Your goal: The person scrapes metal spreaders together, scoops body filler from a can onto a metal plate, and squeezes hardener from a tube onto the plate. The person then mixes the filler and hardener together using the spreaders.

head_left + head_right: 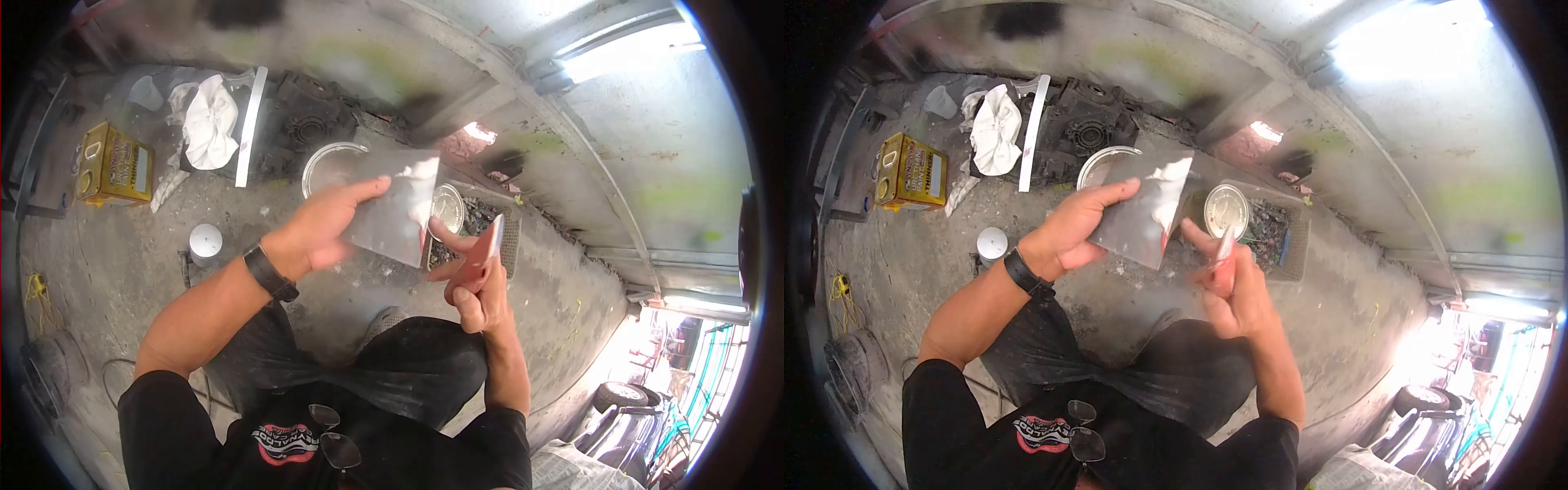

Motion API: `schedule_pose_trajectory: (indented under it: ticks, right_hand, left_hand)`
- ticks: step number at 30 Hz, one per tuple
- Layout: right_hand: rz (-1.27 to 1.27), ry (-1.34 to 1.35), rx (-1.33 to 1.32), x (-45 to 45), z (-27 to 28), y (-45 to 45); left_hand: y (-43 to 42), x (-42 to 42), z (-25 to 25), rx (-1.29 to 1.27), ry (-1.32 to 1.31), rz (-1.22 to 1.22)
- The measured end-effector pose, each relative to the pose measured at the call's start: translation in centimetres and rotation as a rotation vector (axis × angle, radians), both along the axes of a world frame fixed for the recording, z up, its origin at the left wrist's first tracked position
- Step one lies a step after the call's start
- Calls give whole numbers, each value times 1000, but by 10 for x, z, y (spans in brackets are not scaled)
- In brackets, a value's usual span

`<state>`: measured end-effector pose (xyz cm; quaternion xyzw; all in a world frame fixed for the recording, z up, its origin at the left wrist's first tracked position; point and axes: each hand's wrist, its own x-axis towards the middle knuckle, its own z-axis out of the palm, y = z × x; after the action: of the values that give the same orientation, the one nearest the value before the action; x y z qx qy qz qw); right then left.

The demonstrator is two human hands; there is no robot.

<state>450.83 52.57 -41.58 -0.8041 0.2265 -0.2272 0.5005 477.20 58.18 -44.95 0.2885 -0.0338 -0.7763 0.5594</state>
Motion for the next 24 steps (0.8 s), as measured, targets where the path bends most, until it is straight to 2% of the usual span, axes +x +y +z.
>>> schedule_pose_trajectory:
  ticks: [4,5,9,12,15,18,24]
  right_hand:
    - [-178,-130,504,-1,0,-1]
    - [-193,-79,446,-1,-5,-5]
    - [-365,-56,631,8,-4,-8]
    - [-286,-107,668,2,-14,-14]
    - [-201,-395,990,-8,-18,-17]
    - [-49,-566,1068,-13,-21,-20]
    - [7,-607,965,-20,-24,-20]
  left_hand:
    - [-2,10,7,-41,-116,123]
    - [-2,9,8,-48,-136,134]
    - [0,8,8,-58,-175,141]
    - [2,6,8,-55,-221,152]
    - [2,5,10,-40,-251,152]
    - [2,5,14,-66,-238,131]
    - [1,5,13,-98,-224,109]
